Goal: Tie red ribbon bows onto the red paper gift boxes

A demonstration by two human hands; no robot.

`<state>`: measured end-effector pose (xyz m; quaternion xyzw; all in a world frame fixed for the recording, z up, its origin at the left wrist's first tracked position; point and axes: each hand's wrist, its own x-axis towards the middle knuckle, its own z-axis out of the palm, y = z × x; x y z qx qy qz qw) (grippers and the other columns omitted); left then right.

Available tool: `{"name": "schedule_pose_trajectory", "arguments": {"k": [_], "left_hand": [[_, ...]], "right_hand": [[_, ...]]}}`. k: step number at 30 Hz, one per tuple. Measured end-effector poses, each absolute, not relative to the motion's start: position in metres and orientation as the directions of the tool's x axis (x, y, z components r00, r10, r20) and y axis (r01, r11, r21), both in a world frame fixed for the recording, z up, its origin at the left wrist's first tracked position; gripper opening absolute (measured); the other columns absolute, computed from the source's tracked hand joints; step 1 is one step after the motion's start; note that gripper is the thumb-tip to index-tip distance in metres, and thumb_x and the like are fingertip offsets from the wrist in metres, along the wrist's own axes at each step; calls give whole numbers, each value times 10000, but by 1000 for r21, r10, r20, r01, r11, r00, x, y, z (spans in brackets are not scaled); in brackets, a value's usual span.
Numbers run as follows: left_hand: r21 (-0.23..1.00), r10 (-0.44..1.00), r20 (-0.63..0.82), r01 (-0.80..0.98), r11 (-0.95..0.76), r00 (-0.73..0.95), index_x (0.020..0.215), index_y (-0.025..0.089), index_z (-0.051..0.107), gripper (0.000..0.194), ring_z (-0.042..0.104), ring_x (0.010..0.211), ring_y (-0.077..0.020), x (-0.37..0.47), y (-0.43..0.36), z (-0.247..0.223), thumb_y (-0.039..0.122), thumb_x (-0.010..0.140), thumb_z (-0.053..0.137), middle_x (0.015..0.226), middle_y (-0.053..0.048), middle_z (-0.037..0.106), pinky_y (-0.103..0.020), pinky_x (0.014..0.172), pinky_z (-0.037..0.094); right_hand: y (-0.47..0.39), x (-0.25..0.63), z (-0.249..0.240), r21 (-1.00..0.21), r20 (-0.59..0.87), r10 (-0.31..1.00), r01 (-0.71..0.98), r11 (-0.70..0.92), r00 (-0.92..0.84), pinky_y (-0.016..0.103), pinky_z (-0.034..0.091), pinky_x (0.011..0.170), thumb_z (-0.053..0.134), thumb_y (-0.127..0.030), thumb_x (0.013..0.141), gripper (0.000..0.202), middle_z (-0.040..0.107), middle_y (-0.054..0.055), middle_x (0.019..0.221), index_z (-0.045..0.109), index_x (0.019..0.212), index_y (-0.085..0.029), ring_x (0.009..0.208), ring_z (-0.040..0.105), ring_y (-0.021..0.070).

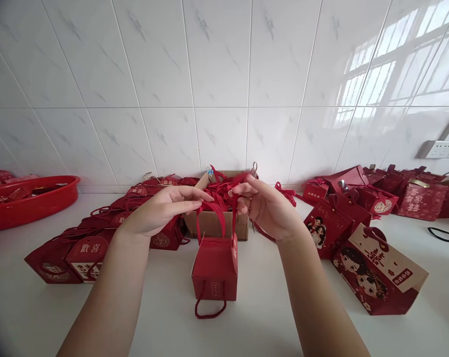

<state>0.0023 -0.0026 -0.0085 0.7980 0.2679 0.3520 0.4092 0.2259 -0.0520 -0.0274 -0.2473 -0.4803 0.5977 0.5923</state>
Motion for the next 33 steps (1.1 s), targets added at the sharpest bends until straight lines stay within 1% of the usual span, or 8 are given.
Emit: {"name": "schedule_pose_trajectory", "arguments": {"k": [4,9,13,16,22,28,31,33], "left_hand": [[894,726,292,91,-438,623,1019,227,622,226,543,773,-127,1,-3,-8,233,792,629,758,18,562,-274,751,403],[903,707,343,-10,-429,619,1081,213,555,307,559,783,-127,-1,-4,-8,197,783,626,802,12,544,-288,762,425],[891,670,384,-63,-451,636,953,192,590,271,538,794,-118,0,-7,-8,74,711,623,809,4,547,-256,736,431],[879,666,428,-110,-465,610,854,179,602,212,521,760,-102,1,-9,-7,39,696,594,781,9,539,-220,678,416],[863,726,504,-244,-442,469,803,170,646,60,505,654,-84,6,-12,-4,204,759,667,736,8,571,-210,615,403],[820,757,567,-309,-482,326,655,170,614,180,469,598,-86,19,-25,-4,279,789,665,618,30,521,-218,579,387],[784,724,618,-308,-539,306,711,184,663,173,488,625,-98,25,-34,-5,309,826,629,657,13,567,-226,587,395],[758,696,652,-270,-593,301,765,202,692,157,516,667,-110,28,-38,-6,323,836,622,727,-2,615,-235,624,418]], "right_hand": [[-56,225,-26,-889,335,937,-362,281,-96,233,468,588,603,-514,813,348,660,17,771,733,772,-194,567,536,92],[-61,219,-27,-877,459,887,-132,461,54,217,454,645,645,-405,825,229,657,21,714,753,842,-204,626,560,93],[-63,215,-29,-872,487,873,-44,488,40,218,458,693,653,-355,829,176,670,11,697,748,896,-223,672,591,97],[-63,213,-29,-866,498,865,-20,500,54,217,470,698,676,-332,812,156,676,5,679,747,898,-223,675,608,96],[-63,208,-29,-852,518,849,-26,523,103,216,521,654,744,-274,741,131,707,4,814,744,864,-229,663,633,91],[-69,195,-28,-840,539,828,34,541,155,220,526,595,761,-319,717,149,697,6,709,740,821,-215,628,632,108],[-72,186,-28,-833,551,826,20,553,118,244,538,639,773,-330,699,178,715,19,762,738,825,-209,668,646,126],[-75,180,-29,-828,560,824,18,560,90,248,532,617,785,-320,682,198,718,24,778,732,835,-207,683,649,141]]}}
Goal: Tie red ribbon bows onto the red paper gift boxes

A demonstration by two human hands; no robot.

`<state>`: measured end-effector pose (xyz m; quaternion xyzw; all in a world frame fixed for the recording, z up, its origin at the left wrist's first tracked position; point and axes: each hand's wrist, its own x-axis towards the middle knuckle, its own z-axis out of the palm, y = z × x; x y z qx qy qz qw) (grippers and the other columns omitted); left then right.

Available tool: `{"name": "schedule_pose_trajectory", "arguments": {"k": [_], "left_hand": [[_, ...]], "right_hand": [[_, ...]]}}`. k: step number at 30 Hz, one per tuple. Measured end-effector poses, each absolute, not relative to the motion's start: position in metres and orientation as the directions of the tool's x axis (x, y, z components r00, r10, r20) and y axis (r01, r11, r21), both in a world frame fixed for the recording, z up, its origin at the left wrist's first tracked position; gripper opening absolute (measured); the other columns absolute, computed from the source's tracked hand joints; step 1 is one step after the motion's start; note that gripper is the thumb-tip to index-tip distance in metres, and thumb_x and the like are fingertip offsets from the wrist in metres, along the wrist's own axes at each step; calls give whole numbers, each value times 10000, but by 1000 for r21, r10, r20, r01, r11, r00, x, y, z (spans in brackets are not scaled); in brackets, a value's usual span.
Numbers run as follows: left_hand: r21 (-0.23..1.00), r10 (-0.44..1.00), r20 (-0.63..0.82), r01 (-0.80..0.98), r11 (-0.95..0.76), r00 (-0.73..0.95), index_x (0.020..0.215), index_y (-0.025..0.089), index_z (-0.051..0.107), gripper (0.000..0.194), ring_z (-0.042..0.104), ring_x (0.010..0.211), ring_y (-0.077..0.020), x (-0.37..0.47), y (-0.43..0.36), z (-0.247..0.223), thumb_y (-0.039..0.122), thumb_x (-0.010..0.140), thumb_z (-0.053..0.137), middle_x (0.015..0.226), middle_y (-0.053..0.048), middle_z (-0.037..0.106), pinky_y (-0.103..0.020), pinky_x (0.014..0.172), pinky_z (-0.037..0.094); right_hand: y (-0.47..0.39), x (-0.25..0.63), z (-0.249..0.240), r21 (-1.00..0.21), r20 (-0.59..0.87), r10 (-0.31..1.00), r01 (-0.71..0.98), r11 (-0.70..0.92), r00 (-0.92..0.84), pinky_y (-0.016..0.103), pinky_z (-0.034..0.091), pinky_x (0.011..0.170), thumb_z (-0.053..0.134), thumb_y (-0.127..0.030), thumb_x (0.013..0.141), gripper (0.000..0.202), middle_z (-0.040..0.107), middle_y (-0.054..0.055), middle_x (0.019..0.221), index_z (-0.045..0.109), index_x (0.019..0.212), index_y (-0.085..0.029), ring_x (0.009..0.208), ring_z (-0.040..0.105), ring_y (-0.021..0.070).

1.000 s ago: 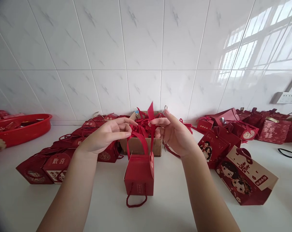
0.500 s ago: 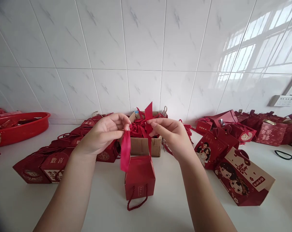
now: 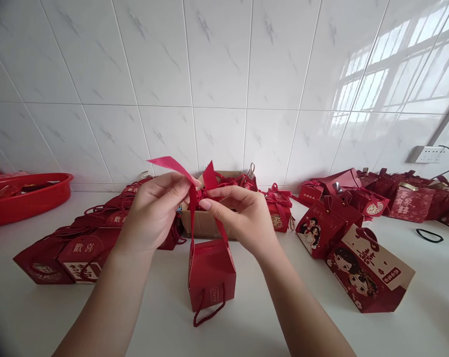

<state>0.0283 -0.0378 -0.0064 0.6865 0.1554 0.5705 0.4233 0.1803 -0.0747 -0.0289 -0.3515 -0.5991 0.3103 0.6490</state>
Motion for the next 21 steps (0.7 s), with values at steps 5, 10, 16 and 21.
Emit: {"name": "schedule_pose_trajectory", "arguments": {"k": [5,10,16,21], "left_hand": [[691,663,718,-95,-717,213,770,228,697,120,540,752,-142,35,-41,-11,346,784,682,793,-11,599,-268,679,444],[636,626,765,-22,-771,149,783,227,590,156,511,660,-121,31,-45,-8,337,764,699,723,21,547,-255,597,428],[433,575,667,380,-817,474,858,230,548,283,517,698,-133,20,-43,-6,300,683,759,794,16,575,-253,591,419],[410,552,709,380,-829,439,863,215,507,129,574,734,-137,29,-38,-15,178,783,601,859,-10,602,-265,640,466]], "right_hand": [[-81,172,-30,-795,606,792,25,606,68,240,516,597,767,-277,698,130,699,15,768,718,786,-196,690,631,139],[-79,174,-28,-834,545,828,-12,551,129,237,481,504,721,-327,737,146,668,11,644,716,743,-181,575,600,129],[-77,178,-28,-844,529,821,28,536,216,211,442,490,720,-355,740,165,688,24,691,739,757,-192,580,578,112],[-77,178,-29,-828,557,790,110,549,257,213,401,457,725,-359,734,172,681,19,684,746,778,-194,521,524,91]]}}
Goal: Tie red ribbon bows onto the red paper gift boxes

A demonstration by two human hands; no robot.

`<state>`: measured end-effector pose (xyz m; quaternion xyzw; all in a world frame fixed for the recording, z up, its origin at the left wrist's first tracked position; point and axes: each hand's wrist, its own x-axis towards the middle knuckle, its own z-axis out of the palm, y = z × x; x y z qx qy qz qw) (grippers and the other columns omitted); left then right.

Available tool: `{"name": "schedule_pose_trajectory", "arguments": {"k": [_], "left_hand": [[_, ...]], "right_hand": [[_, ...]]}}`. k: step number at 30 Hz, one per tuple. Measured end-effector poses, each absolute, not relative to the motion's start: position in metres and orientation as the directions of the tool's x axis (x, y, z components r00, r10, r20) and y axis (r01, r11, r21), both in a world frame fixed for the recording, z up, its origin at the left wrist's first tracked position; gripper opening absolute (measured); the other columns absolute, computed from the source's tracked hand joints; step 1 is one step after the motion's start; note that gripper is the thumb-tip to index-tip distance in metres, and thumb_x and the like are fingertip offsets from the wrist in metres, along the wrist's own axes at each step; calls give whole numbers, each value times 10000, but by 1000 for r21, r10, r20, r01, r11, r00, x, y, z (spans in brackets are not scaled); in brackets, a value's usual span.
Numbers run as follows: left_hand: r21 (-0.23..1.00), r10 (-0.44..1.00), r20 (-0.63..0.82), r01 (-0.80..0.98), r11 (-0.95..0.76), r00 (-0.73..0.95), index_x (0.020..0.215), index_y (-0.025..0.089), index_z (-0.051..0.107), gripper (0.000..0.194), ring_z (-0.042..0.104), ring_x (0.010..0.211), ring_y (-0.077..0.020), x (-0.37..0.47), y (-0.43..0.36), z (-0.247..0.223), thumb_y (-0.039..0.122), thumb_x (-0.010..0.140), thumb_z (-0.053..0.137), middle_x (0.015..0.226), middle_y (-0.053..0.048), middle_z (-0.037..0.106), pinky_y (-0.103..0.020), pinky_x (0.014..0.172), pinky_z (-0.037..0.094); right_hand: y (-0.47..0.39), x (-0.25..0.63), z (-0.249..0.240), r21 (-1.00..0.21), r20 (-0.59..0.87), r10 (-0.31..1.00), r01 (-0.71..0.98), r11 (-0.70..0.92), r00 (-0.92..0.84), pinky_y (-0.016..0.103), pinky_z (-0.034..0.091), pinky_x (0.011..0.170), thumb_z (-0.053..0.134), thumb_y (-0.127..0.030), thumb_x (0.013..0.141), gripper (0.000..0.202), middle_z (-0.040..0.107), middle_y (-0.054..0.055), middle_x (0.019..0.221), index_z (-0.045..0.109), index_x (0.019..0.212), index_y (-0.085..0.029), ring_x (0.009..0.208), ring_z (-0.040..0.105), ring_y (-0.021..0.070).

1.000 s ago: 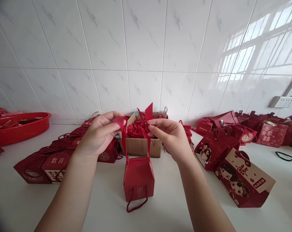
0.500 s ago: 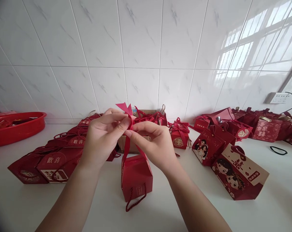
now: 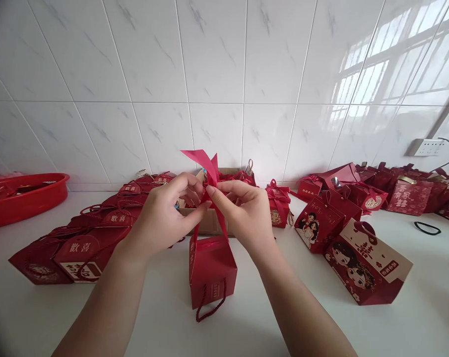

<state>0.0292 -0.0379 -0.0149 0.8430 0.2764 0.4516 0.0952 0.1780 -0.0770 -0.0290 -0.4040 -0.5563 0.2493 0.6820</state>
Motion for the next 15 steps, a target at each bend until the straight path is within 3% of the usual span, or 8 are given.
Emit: {"name": "schedule_pose_trajectory", "arguments": {"k": [5,9,15], "left_hand": [[555,609,700,252,-793,373,824,189,586,22,633,740,-159,35,-35,-16,184,803,583,794,-25,663,-268,662,502],[665,678,685,151,-731,267,778,173,638,157,643,711,-169,31,-31,-12,306,840,581,746,-31,680,-263,634,505],[660,679,698,166,-733,226,699,171,632,272,568,637,-140,17,-27,-5,365,869,546,651,-9,601,-243,589,454]], "right_hand": [[-76,180,-28,-790,613,762,172,588,209,255,480,556,710,-350,750,148,701,18,731,751,776,-211,652,618,149],[-78,187,-24,-780,622,763,229,582,176,297,528,683,733,-368,731,196,723,21,830,755,878,-240,770,654,180],[-79,206,-21,-750,644,743,346,564,184,348,549,728,743,-334,722,176,736,34,850,760,874,-247,826,673,214]]}}
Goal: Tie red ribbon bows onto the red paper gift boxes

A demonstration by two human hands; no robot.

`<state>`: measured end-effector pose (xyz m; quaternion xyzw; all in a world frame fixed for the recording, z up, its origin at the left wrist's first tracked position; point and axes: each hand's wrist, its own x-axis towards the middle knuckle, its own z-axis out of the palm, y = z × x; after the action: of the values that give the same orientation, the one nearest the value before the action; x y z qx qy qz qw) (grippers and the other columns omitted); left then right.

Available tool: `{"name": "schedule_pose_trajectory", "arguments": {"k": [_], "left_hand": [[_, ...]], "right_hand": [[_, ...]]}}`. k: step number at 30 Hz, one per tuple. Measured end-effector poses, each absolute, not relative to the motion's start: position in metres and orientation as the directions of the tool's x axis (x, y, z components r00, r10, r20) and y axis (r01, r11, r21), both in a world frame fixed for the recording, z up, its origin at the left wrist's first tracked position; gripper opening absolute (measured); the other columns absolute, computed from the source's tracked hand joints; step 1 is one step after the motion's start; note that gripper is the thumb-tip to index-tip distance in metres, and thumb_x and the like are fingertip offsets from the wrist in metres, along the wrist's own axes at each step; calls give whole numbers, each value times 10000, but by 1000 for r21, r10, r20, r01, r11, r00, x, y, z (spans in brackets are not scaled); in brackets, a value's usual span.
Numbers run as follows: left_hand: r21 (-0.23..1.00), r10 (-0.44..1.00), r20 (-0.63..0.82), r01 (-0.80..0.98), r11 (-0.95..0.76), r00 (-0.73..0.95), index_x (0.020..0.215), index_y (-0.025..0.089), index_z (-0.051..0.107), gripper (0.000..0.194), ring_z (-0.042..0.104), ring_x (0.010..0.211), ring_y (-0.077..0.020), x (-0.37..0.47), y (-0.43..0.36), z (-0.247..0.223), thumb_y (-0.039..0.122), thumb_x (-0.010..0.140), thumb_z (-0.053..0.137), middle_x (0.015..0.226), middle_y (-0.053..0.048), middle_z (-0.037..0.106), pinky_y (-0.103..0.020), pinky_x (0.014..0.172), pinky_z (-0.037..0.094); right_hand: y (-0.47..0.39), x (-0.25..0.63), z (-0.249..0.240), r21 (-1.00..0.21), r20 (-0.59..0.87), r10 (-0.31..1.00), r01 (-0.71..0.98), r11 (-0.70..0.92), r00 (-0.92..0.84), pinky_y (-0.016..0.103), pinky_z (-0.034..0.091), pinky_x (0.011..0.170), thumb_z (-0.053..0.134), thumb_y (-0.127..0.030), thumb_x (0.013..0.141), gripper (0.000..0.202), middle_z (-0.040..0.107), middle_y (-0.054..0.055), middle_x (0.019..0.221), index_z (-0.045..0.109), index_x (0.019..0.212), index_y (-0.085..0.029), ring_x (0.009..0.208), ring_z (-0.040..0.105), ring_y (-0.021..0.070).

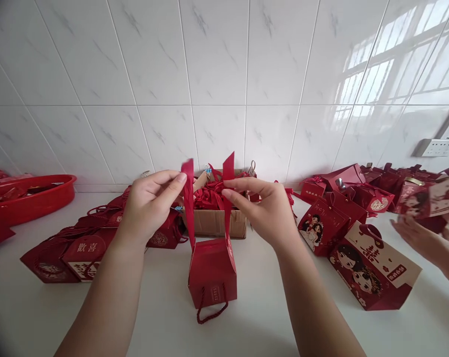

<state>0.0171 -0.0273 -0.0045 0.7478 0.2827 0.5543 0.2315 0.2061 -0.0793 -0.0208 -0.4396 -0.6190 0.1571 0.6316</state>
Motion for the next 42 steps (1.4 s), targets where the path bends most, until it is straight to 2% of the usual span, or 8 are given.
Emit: {"name": "schedule_pose_trajectory", "arguments": {"k": [5,11,15,20,24,29,38,42], "left_hand": [[714,716,662,102,-692,224,817,179,639,166,572,639,-131,12,-25,-5,336,844,592,707,-9,621,-232,589,472],[716,703,693,-43,-697,160,819,175,645,106,630,738,-146,17,-27,-5,272,784,671,797,-22,678,-245,690,515],[730,716,670,-3,-683,196,822,169,652,137,639,741,-151,20,-26,-6,289,766,688,797,-32,691,-241,675,521],[730,718,645,67,-680,263,798,162,659,142,639,729,-154,18,-23,-6,299,771,683,780,-37,692,-248,677,517],[724,720,634,111,-681,283,787,166,679,127,638,720,-154,12,-22,-4,289,759,698,767,-30,696,-247,667,511],[742,734,639,66,-667,232,799,179,694,108,651,732,-152,6,-25,0,269,743,715,781,-23,713,-247,690,521],[760,745,643,-30,-649,179,861,150,717,200,676,821,-184,13,-24,-4,314,746,718,865,-61,733,-273,755,548],[751,739,657,-38,-660,152,880,142,721,223,674,814,-187,15,-26,-5,325,753,711,864,-72,734,-285,755,549]], "right_hand": [[-74,217,-25,-777,624,749,270,568,220,333,567,708,744,-273,714,122,739,31,825,759,831,-242,789,687,196],[-72,223,-25,-791,610,761,215,573,219,291,545,649,747,-271,716,97,707,28,761,700,763,-201,712,658,161],[-72,223,-23,-778,628,746,161,607,222,259,513,588,760,-249,703,202,630,-5,676,569,666,-194,629,602,121],[-74,221,-22,-751,653,707,105,652,271,282,532,637,752,-223,701,225,603,-16,690,528,689,-220,673,619,132],[-76,220,-20,-738,656,676,98,667,335,287,547,635,733,-217,720,207,646,-13,734,548,812,-241,684,649,142],[-75,222,-21,-743,658,681,131,656,320,343,583,717,730,-260,737,330,704,19,870,606,1042,-254,777,688,183],[-64,225,-26,-727,653,688,5,687,315,313,583,793,748,-228,731,175,726,-3,880,704,899,-247,826,689,151],[-65,225,-26,-714,666,685,-12,700,295,293,577,813,734,-215,751,182,729,-12,914,713,926,-263,871,686,141]]}}
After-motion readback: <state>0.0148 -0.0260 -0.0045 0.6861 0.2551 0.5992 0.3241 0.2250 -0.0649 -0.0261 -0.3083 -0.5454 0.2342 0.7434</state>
